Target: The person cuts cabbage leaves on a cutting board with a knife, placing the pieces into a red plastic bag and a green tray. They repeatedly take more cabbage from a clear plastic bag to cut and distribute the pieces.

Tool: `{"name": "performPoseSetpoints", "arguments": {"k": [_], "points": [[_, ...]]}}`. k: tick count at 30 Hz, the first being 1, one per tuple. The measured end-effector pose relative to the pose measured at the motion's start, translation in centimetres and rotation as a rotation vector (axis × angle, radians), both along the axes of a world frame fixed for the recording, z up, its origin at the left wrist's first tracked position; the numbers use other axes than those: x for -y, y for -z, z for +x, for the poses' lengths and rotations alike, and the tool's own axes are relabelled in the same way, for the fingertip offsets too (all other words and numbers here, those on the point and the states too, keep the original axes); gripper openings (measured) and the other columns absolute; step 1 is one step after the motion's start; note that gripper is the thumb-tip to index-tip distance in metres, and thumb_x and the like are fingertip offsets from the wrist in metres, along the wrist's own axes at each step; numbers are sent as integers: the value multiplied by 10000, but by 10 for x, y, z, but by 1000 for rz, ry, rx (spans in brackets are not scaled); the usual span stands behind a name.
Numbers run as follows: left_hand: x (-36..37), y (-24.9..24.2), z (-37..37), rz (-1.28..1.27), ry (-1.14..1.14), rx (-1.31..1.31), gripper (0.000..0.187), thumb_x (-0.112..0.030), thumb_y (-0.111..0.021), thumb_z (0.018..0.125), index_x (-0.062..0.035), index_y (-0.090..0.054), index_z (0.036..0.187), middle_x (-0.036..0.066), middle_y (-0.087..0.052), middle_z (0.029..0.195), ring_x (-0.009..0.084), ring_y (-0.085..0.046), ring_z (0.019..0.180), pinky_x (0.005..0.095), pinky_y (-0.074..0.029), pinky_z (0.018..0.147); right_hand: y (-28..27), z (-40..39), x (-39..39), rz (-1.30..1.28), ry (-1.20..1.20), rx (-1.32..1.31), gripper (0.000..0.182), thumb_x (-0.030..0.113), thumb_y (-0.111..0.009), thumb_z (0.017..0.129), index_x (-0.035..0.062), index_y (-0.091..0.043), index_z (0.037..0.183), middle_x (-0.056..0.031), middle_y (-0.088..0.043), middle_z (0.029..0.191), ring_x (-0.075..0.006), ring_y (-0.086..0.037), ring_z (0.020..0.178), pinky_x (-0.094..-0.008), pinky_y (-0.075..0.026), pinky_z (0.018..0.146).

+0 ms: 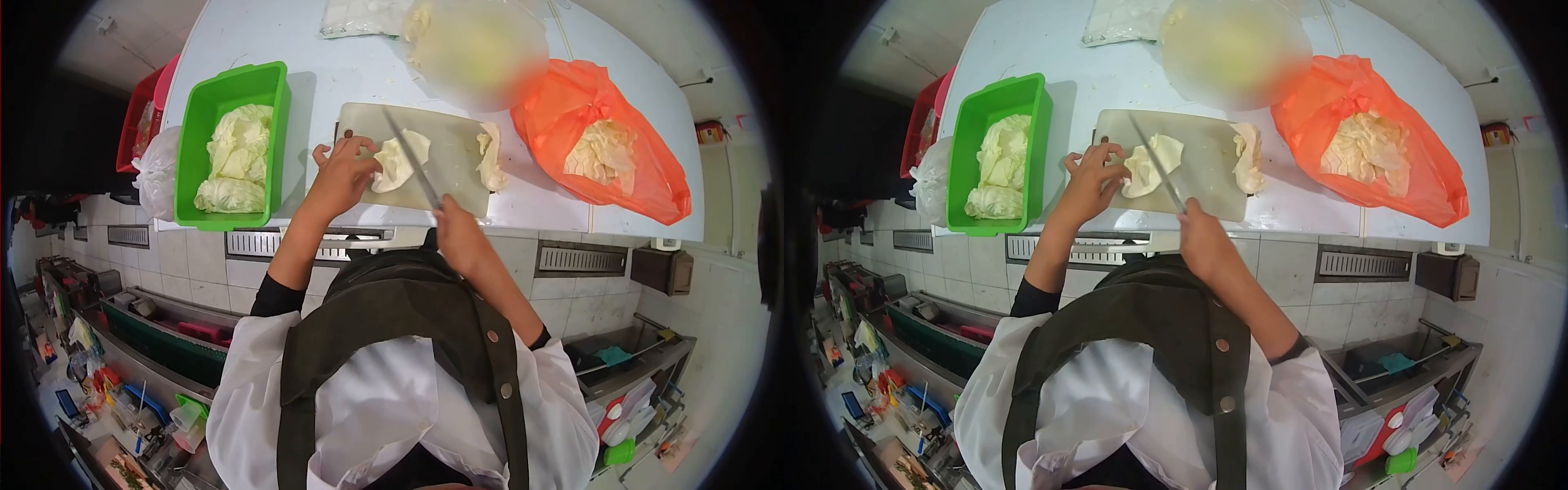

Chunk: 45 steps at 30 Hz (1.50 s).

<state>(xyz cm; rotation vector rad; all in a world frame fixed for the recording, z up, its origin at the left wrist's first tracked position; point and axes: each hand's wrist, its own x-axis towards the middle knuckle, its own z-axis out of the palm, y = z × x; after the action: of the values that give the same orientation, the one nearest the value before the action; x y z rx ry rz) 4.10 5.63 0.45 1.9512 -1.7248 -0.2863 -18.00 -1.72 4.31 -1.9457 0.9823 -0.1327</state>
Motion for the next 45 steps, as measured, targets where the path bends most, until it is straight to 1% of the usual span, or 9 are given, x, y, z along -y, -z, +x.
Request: {"name": "performPoseSetpoints", "arguments": {"k": [5,19,28,30,33,35,36,40,45], "points": [[-3,8,10,68,-74,-37,190,-24,-656,715,-183,-631,817,-40,-493,1077,161,-481,997,478,-197,893,40,14,-2,49,-113,-123,163,47,-385,896,-90,-451,953,-349,-573,826,-490,-566,847,-504,-429,766],[-6,13,18,80,-86,-57,194,-25,-661,713,-188,-642,816,-39,-486,1025,162,-489,1015,496,-201,880,45,26,2,13,-187,-295,223,32,-355,870,-108,-462,1006,-349,-584,871,-471,-584,871,-488,-452,783],[-24,19,42,39,-206,-127,179,16,-621,730,-141,-636,815,30,-538,1005,229,-548,971,430,-287,874,79,50,22,-60,-105,-4,169,99,-421,907,-54,-488,933,-283,-605,827,-440,-599,786,-488,-450,678],[-22,12,44,-70,-192,-310,191,80,-571,734,-82,-629,818,86,-547,1013,287,-564,941,343,-416,784,54,33,25,29,-7,76,179,136,-458,919,-37,-491,949,-233,-595,766,-382,-598,701,-454,-441,630],[-2,-3,27,-311,-136,-348,215,110,-545,727,-60,-628,829,109,-548,1032,311,-570,926,322,-459,722,34,-5,35,116,151,186,189,165,-484,930,-18,-492,977,-164,-536,677,-268,-535,591,-389,-421,575],[18,-9,12,-242,-101,-427,236,110,-540,721,-69,-640,837,108,-552,1053,307,-571,933,342,-462,730,17,-26,40,179,272,231,190,169,-476,939,-12,-493,991,-104,-451,626,-149,-419,561,-319,-393,552],[27,-10,8,-208,-80,-465,246,110,-538,718,-74,-646,841,108,-554,1063,305,-571,936,351,-464,734,8,-35,44,222,317,218,183,163,-471,939,-15,-490,977,-100,-452,627,-151,-418,554,-320,-390,543],[55,5,-5,-154,-91,99,316,81,-553,705,-125,-663,918,103,-556,1111,295,-558,964,391,-412,843,0,-72,52,119,353,292,181,175,-452,951,-3,-487,953,-54,-439,602,-123,-415,487,-297,-383,467],[92,-3,-109,-225,168,-196,339,-58,-659,698,-77,-609,1033,110,-564,1045,320,-547,970,423,-448,786,-16,-110,43,347,579,414,180,217,-446,966,45,-471,1008,5,-388,552,-69,-364,401,-241,-335,357]]}}
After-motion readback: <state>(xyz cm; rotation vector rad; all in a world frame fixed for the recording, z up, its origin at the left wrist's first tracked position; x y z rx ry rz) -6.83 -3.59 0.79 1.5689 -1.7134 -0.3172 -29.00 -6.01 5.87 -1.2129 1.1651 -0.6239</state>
